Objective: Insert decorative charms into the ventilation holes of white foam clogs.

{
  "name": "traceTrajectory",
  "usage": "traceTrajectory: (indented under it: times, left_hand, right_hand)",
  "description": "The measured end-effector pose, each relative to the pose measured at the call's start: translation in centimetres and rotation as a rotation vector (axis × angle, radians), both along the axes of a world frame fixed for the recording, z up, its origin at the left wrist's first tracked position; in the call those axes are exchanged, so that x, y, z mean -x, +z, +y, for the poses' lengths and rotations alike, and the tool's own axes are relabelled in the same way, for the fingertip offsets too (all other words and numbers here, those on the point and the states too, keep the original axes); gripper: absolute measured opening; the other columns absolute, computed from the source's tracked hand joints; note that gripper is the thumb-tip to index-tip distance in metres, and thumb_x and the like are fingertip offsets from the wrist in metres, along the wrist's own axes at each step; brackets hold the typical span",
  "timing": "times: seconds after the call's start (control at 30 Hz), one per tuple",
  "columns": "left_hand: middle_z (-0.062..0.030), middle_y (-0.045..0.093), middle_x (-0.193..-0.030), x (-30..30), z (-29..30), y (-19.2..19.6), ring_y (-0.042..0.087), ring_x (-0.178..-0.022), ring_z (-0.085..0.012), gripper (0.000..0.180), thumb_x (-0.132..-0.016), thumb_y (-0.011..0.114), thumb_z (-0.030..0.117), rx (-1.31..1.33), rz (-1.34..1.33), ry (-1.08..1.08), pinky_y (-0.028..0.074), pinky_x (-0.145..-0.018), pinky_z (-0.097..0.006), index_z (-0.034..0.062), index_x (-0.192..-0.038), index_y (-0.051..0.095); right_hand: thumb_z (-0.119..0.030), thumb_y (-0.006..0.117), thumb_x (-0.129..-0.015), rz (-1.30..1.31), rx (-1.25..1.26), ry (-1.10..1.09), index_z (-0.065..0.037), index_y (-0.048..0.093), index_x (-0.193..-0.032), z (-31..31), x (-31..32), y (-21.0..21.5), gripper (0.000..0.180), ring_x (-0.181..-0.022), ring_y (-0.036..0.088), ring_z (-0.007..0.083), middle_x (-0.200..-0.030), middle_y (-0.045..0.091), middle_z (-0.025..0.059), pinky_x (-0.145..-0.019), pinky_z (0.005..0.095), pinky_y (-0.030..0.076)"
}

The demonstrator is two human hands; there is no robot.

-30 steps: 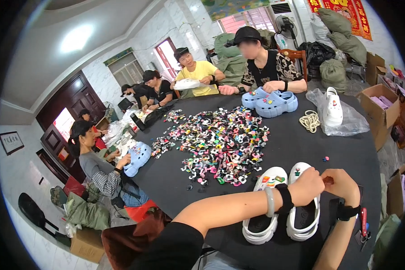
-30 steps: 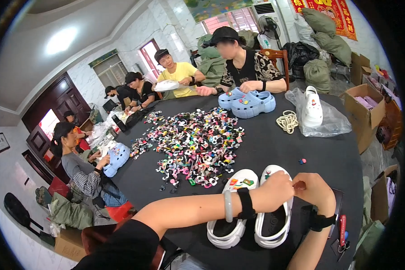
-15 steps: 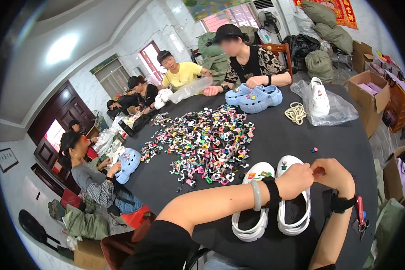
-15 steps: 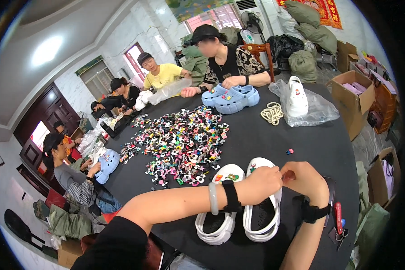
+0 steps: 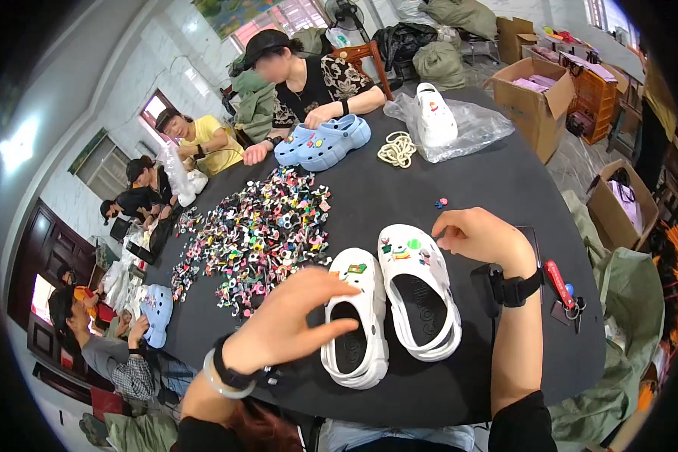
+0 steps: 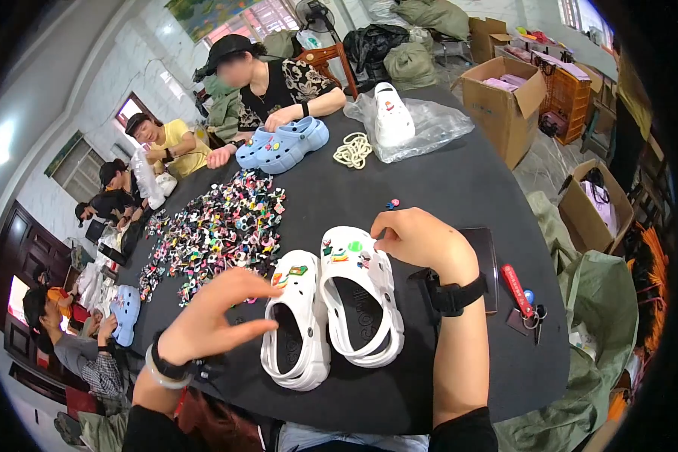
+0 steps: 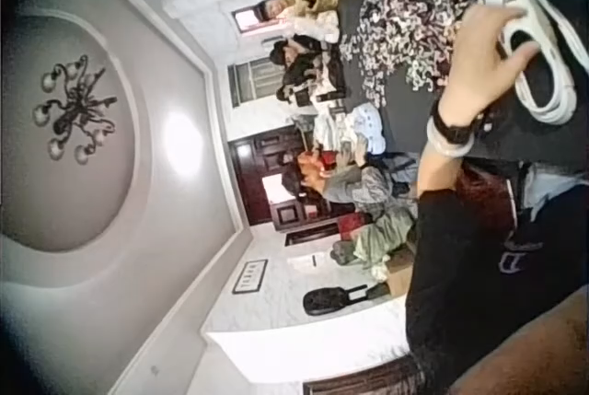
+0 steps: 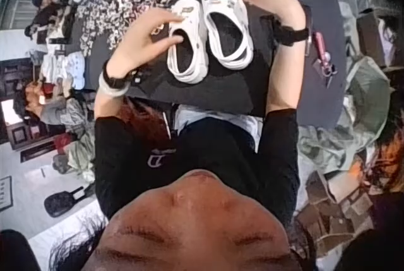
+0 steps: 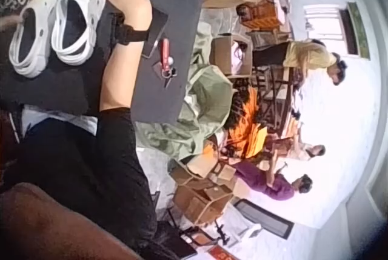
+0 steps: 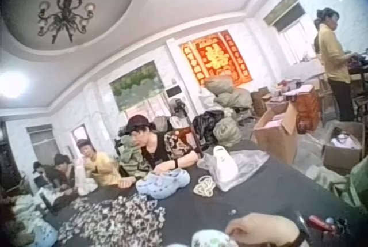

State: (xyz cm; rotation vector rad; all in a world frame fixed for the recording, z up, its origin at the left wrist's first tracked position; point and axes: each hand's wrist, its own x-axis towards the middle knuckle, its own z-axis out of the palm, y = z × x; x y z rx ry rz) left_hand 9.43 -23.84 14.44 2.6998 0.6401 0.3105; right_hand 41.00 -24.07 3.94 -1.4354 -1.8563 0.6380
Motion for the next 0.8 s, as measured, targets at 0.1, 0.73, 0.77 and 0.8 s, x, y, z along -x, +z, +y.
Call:
traceTrajectory:
  times: [0.1, 0.73, 0.77, 0.8]
  left_hand:
    - [-0.0117, 0.062, -0.098, 1.7, -3.0, -1.1, 0.063, -0.086, -0.0232, 0.036, -0.083, 0.074, 0.018, 0.365, -0.101, 0.171, 0.05, -0.078, -0.034, 0.0017, -0.112, 0.061]
    - [-0.0208, 0.044, -0.088, -1.7, -3.4, -9.8, 0.049, -0.077, -0.0343, 0.062, -0.093, 0.06, 0.037, 0.141, -0.006, 0.113, 0.043, -0.073, -0.04, 0.0062, -0.143, 0.04]
    - [-0.0211, 0.045, -0.084, -1.6, -3.1, -10.2, 0.05, -0.075, -0.0346, 0.059, -0.093, 0.06, 0.038, 0.061, 0.039, 0.128, 0.044, -0.072, -0.04, 0.0066, -0.141, 0.044]
    - [-0.0219, 0.048, -0.08, -1.6, -2.8, -10.6, 0.052, -0.071, -0.0358, 0.057, -0.093, 0.059, 0.039, 0.044, 0.024, 0.122, 0.045, -0.069, -0.042, 0.0041, -0.136, 0.048]
  right_hand:
    - [-0.015, 0.066, -0.082, 0.032, 0.006, -0.018, -0.004, 0.068, -0.096, 1.2, 0.1, -2.3, 0.018, -0.076, 0.067, 0.0289, -0.082, 0.069, 0.0137, -0.07, 0.0371, 0.051]
    - [-0.038, 0.056, -0.092, -0.053, 0.512, -0.076, 0.0, 0.052, -0.131, 1.6, 3.0, -1.0, 0.055, -0.055, 0.065, 0.0207, -0.069, 0.067, 0.0143, -0.058, 0.0326, 0.053]
    - [-0.038, 0.056, -0.092, -0.058, 0.512, -0.067, 0.0, 0.052, -0.131, 1.5, 3.1, -0.8, 0.055, -0.055, 0.065, 0.0207, -0.069, 0.067, 0.0143, -0.058, 0.0326, 0.053]
    - [-0.038, 0.058, -0.091, -0.04, 0.523, -0.067, 0.0, 0.053, -0.13, 1.2, 3.0, -0.5, 0.054, -0.055, 0.065, 0.021, -0.071, 0.068, 0.0154, -0.057, 0.0325, 0.053]
